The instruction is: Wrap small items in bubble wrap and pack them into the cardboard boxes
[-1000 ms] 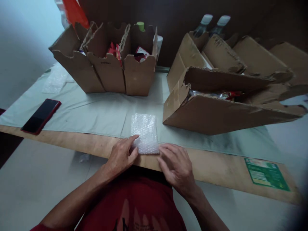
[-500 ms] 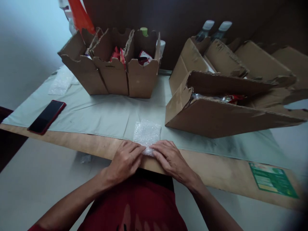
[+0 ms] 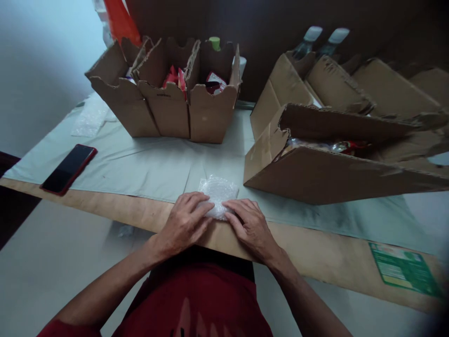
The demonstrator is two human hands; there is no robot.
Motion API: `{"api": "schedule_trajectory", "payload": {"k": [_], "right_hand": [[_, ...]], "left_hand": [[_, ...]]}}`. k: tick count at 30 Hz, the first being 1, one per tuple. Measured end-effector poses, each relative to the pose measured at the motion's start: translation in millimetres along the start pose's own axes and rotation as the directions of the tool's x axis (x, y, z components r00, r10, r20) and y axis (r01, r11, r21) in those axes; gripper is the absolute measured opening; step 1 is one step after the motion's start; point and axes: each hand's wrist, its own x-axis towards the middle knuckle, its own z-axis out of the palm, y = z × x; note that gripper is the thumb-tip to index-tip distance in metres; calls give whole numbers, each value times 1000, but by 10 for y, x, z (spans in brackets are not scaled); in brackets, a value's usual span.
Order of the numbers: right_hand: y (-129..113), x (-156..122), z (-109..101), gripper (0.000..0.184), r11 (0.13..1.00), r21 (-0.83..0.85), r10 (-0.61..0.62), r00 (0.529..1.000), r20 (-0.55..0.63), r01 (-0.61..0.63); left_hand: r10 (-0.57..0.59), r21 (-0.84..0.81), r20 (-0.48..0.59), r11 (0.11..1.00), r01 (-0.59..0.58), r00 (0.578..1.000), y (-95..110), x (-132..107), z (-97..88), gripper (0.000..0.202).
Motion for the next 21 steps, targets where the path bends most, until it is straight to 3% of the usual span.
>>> {"api": "schedule_trajectory", "payload": {"k": [5,7,9,11,13,15,16,18,21], "right_hand": [[-152,-65,-46,27,966,-253,-78,993,-89,53],[-185,-29,-28,30,941,-322,-122,992,-45,101],[-147,65,6,29,942,-310,-130,991,8,126],[-60,181,32,27,970,-230,-89,996,-22,82],[7,259,36,25,995,-100,-5,995,-103,-5],[-6,260,23,24,998,23,69,983,-168,-66],[-48,232,14,24,995,70,86,979,-186,-74],[-178,143,-5,23,988,146,70,979,-191,-42],[-374,23,-29,24,971,240,10,994,-104,15]], "left_hand": [[-35,-23,81,999,37,996,-154,136,119,23],[-54,-36,82,998,57,995,-201,191,134,21],[-128,-79,-1,989,128,992,-196,195,102,20],[-296,-190,-123,944,270,947,-132,134,32,21],[-529,-418,-153,800,430,835,-21,27,-42,24],[-720,-679,-13,516,522,694,107,-79,-78,31],[-759,-772,102,348,532,644,167,-115,-74,36],[-724,-859,303,75,506,620,265,-139,-30,45],[-627,-887,423,-138,441,654,343,-79,78,50]]}}
